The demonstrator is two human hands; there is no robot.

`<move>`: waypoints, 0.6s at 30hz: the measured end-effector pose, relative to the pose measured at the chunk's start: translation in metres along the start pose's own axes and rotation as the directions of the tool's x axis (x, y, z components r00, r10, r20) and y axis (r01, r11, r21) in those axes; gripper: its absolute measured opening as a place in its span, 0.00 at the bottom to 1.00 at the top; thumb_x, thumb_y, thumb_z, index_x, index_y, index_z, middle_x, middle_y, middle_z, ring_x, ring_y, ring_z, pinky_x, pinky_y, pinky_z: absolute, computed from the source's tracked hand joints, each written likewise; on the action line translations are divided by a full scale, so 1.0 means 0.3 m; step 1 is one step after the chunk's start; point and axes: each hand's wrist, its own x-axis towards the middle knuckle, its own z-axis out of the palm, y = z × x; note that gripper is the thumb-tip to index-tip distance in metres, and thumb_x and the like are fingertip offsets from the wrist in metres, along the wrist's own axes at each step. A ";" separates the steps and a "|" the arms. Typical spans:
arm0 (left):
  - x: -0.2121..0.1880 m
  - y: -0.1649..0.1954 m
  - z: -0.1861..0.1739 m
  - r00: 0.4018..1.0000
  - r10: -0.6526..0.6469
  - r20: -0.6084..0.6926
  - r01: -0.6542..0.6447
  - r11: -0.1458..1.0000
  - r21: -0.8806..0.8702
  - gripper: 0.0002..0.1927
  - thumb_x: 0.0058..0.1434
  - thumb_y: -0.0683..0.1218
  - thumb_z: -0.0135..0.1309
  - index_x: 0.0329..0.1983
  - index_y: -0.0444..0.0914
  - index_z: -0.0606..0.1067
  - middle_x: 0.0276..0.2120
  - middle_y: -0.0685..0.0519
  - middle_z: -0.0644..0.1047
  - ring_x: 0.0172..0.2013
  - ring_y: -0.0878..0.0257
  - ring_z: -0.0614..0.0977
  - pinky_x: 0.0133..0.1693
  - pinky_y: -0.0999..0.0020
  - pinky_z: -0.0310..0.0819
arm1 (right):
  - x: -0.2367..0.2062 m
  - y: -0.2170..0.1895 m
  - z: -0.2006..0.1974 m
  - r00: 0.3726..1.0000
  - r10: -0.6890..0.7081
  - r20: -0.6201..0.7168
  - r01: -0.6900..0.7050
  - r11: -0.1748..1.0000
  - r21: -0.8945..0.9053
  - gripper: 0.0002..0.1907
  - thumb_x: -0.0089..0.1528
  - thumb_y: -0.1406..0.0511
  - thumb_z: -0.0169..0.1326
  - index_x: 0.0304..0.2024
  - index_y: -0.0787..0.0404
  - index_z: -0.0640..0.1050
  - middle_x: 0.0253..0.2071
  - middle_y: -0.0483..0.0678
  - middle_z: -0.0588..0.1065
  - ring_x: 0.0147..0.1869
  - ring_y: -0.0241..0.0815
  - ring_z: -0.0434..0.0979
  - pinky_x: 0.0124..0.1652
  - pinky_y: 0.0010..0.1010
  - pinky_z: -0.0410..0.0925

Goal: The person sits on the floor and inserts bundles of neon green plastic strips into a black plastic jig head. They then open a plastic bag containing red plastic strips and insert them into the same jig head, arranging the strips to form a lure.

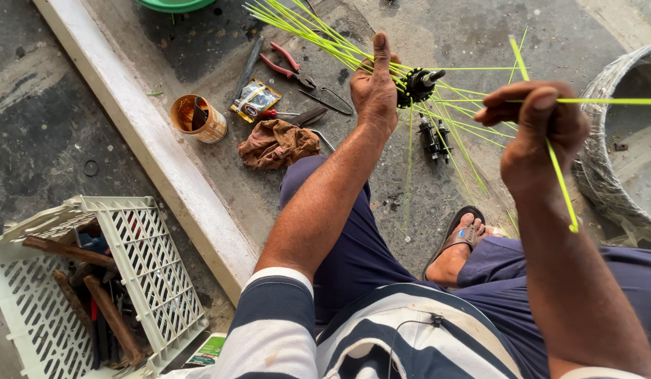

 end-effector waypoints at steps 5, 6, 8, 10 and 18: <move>0.001 -0.002 0.001 1.000 -0.027 -0.011 0.027 1.000 0.002 0.32 0.55 0.72 0.58 0.29 0.38 0.74 0.26 0.55 0.74 0.28 0.68 0.77 0.31 0.69 0.76 | 0.031 0.031 0.037 0.999 0.037 0.020 -0.037 0.999 0.033 0.26 0.83 0.50 0.44 0.49 0.69 0.72 0.41 0.56 0.79 0.40 0.43 0.83 0.45 0.31 0.78; 0.001 -0.003 0.000 0.999 -0.030 -0.012 0.030 1.000 0.001 0.33 0.55 0.72 0.58 0.29 0.38 0.74 0.26 0.55 0.74 0.28 0.68 0.76 0.31 0.70 0.76 | 0.034 0.033 0.040 0.999 0.038 0.018 -0.038 0.999 0.030 0.26 0.83 0.50 0.44 0.48 0.69 0.72 0.41 0.56 0.79 0.40 0.43 0.83 0.44 0.30 0.78; 0.005 -0.005 -0.003 0.999 -0.032 -0.012 0.032 0.999 0.000 0.33 0.55 0.72 0.58 0.29 0.37 0.74 0.26 0.55 0.73 0.28 0.68 0.76 0.31 0.70 0.75 | 0.040 0.034 0.046 0.999 0.043 0.016 -0.044 0.999 0.026 0.26 0.83 0.50 0.44 0.48 0.69 0.72 0.40 0.56 0.79 0.40 0.44 0.83 0.44 0.30 0.78; 0.008 -0.008 -0.006 0.999 -0.035 -0.008 0.035 0.999 0.004 0.33 0.56 0.72 0.58 0.29 0.37 0.74 0.26 0.55 0.73 0.28 0.68 0.76 0.32 0.70 0.75 | 0.048 0.027 0.052 0.999 0.050 0.017 -0.050 0.999 0.018 0.26 0.83 0.51 0.44 0.47 0.69 0.73 0.40 0.56 0.79 0.40 0.43 0.84 0.43 0.30 0.78; 0.008 -0.033 0.005 0.998 -0.059 -0.023 0.060 0.997 0.039 0.34 0.54 0.73 0.58 0.31 0.37 0.75 0.29 0.53 0.76 0.30 0.67 0.78 0.33 0.68 0.77 | 0.215 -0.006 0.057 0.934 0.112 0.340 0.097 0.836 -0.541 0.21 0.83 0.57 0.42 0.46 0.67 0.77 0.40 0.53 0.80 0.37 0.39 0.83 0.32 0.29 0.74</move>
